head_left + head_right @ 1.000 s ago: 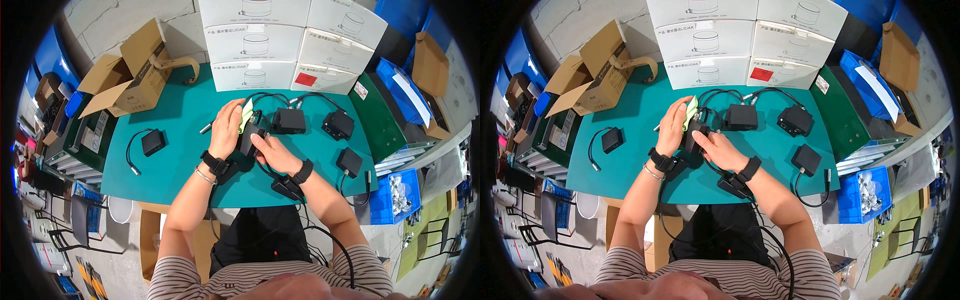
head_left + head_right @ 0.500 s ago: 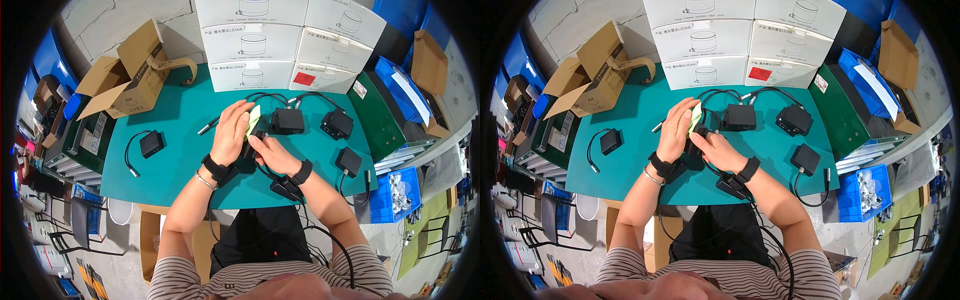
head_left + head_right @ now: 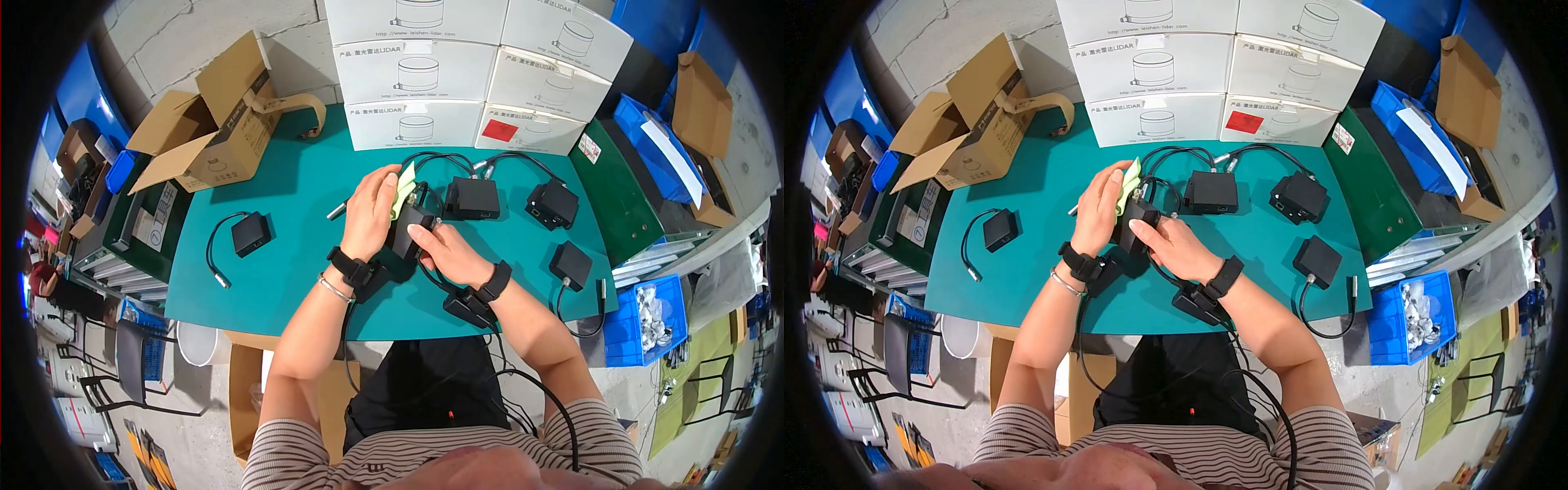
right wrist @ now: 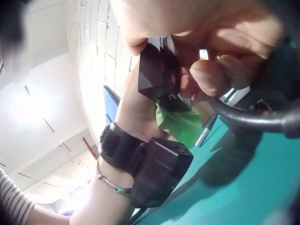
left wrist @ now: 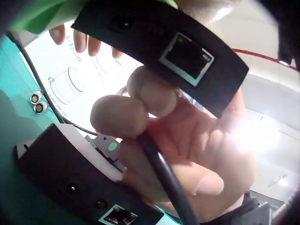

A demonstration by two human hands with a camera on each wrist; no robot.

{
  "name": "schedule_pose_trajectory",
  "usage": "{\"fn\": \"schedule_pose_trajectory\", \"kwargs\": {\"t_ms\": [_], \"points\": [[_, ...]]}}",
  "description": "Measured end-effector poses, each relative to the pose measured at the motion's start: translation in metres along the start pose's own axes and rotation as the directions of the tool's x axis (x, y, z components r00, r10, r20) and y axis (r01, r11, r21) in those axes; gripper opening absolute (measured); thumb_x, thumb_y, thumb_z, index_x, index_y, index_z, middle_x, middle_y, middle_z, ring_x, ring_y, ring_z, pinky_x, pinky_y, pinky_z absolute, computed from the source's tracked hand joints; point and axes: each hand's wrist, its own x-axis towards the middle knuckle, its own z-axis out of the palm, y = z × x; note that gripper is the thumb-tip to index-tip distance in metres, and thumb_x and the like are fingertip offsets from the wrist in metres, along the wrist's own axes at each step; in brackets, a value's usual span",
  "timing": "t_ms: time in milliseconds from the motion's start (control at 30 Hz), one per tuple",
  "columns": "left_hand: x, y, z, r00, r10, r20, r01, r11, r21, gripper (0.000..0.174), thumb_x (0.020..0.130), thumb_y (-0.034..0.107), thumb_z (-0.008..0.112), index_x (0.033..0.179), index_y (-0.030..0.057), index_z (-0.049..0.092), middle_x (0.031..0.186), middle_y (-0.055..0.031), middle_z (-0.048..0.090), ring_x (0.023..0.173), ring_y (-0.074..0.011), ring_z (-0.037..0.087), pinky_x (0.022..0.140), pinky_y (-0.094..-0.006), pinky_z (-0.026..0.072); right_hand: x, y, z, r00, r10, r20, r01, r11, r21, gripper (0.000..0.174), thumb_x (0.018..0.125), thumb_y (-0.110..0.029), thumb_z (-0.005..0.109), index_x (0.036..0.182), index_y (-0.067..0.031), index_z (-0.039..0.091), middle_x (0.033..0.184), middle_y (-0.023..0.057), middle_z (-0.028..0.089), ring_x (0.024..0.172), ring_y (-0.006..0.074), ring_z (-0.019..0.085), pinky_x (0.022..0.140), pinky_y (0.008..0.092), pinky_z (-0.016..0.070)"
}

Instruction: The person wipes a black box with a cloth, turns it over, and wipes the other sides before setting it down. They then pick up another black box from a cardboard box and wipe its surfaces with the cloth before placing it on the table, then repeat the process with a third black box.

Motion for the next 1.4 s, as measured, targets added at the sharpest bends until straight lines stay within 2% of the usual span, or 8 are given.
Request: {"fn": "schedule_pose_trajectory", "kwargs": {"t_ms": [233, 300, 433, 667, 900, 1067, 1267, 1400], "points": [[0.005, -0.021, 0.003, 0.991, -0.122, 0.046, 0.129, 0.972, -0.195, 0.049, 0.100, 0.039, 0.037, 0.116, -0.0013, 0.061, 0.110, -0.0182, 0.064, 0.102, -0.0276, 0.060, 0.088, -0.0343, 0.0445, -0.001, -0.003, 0.001, 1.000, 0.031, 0.000, -0.031, 0.999, 0.012, 0.048, 0.097, -0.046, 0.047, 0.087, -0.0002, 0.057, 0.056, 0.0015, 0.050, 0.050, 0.0097, 0.047, 0.047, 0.0273, 0.0374], [0.003, -0.019, 0.003, 0.990, -0.129, 0.053, 0.137, 0.969, -0.204, 0.051, 0.100, 0.040, 0.037, 0.116, -0.0016, 0.061, 0.107, -0.0175, 0.065, 0.100, -0.0265, 0.060, 0.088, -0.0337, 0.0445, -0.002, -0.004, 0.001, 0.998, 0.060, 0.024, -0.060, 0.998, 0.006, 0.045, 0.099, -0.044, 0.044, 0.083, -0.0021, 0.053, 0.066, -0.0016, 0.048, 0.054, 0.0064, 0.043, 0.050, 0.0228, 0.0366], [0.002, -0.023, 0.004, 0.980, -0.182, 0.084, 0.196, 0.955, -0.224, 0.053, 0.100, 0.041, 0.037, 0.115, -0.0029, 0.061, 0.099, -0.0143, 0.066, 0.092, -0.0218, 0.060, 0.083, -0.0316, 0.0447, -0.001, 0.000, 0.002, 1.000, 0.021, 0.001, -0.021, 0.999, 0.027, 0.047, 0.097, -0.046, 0.048, 0.088, -0.0007, 0.057, 0.057, 0.0009, 0.050, 0.051, 0.0092, 0.046, 0.048, 0.0273, 0.0375], [0.002, -0.024, 0.000, 0.934, -0.242, 0.263, 0.313, 0.909, -0.277, 0.046, 0.102, 0.032, 0.038, 0.117, -0.0057, 0.058, 0.100, -0.0081, 0.065, 0.090, -0.0122, 0.058, 0.082, -0.0254, 0.0456, -0.003, -0.007, 0.001, 0.999, 0.031, 0.025, -0.030, 0.999, -0.014, 0.042, 0.096, -0.044, 0.050, 0.094, -0.0027, 0.059, 0.062, 0.0004, 0.051, 0.056, 0.0095, 0.046, 0.052, 0.0277, 0.0389], [-0.002, 0.000, -0.003, 0.938, -0.121, 0.324, 0.254, 0.877, -0.407, 0.040, 0.097, 0.024, 0.039, 0.115, -0.0054, 0.059, 0.103, -0.0088, 0.064, 0.091, -0.0132, 0.059, 0.083, -0.0257, 0.0464, -0.005, -0.017, 0.000, 0.999, 0.018, 0.045, -0.013, 0.995, -0.103, 0.044, 0.096, -0.043, 0.052, 0.100, -0.0004, 0.059, 0.083, 0.0068, 0.061, 0.075, 0.0160, 0.054, 0.070, 0.0323, 0.0460], [-0.002, 0.000, -0.002, 0.945, -0.082, 0.315, 0.216, 0.882, -0.418, 0.038, 0.095, 0.019, 0.038, 0.113, -0.0053, 0.060, 0.103, -0.0088, 0.064, 0.093, -0.0141, 0.058, 0.084, -0.0261, 0.0454, -0.005, -0.016, 0.001, 0.997, -0.069, 0.042, 0.075, 0.984, -0.160, 0.046, 0.095, -0.046, 0.052, 0.100, -0.0001, 0.059, 0.082, 0.0089, 0.062, 0.075, 0.0200, 0.056, 0.071, 0.0342, 0.0464], [-0.004, 0.005, -0.004, 0.972, -0.023, 0.234, 0.083, 0.966, -0.247, 0.035, 0.091, 0.014, 0.039, 0.113, -0.0019, 0.061, 0.109, -0.0111, 0.065, 0.094, -0.0170, 0.059, 0.085, -0.0301, 0.0460, -0.004, -0.016, 0.001, 0.990, -0.133, 0.046, 0.140, 0.965, -0.220, 0.050, 0.094, -0.049, 0.051, 0.101, 0.0002, 0.059, 0.084, 0.0120, 0.061, 0.076, 0.0245, 0.057, 0.071, 0.0363, 0.0465], [-0.007, 0.012, -0.003, 0.989, 0.077, 0.127, -0.064, 0.992, -0.110, 0.034, 0.089, 0.009, 0.039, 0.113, 0.0008, 0.061, 0.108, -0.0150, 0.065, 0.094, -0.0266, 0.061, 0.085, -0.0345, 0.0467, -0.004, -0.013, 0.001, 0.989, -0.139, 0.048, 0.147, 0.957, -0.251, 0.051, 0.094, -0.050, 0.050, 0.100, 0.0003, 0.059, 0.084, 0.0134, 0.060, 0.076, 0.0273, 0.057, 0.071, 0.0377, 0.0462]]}}
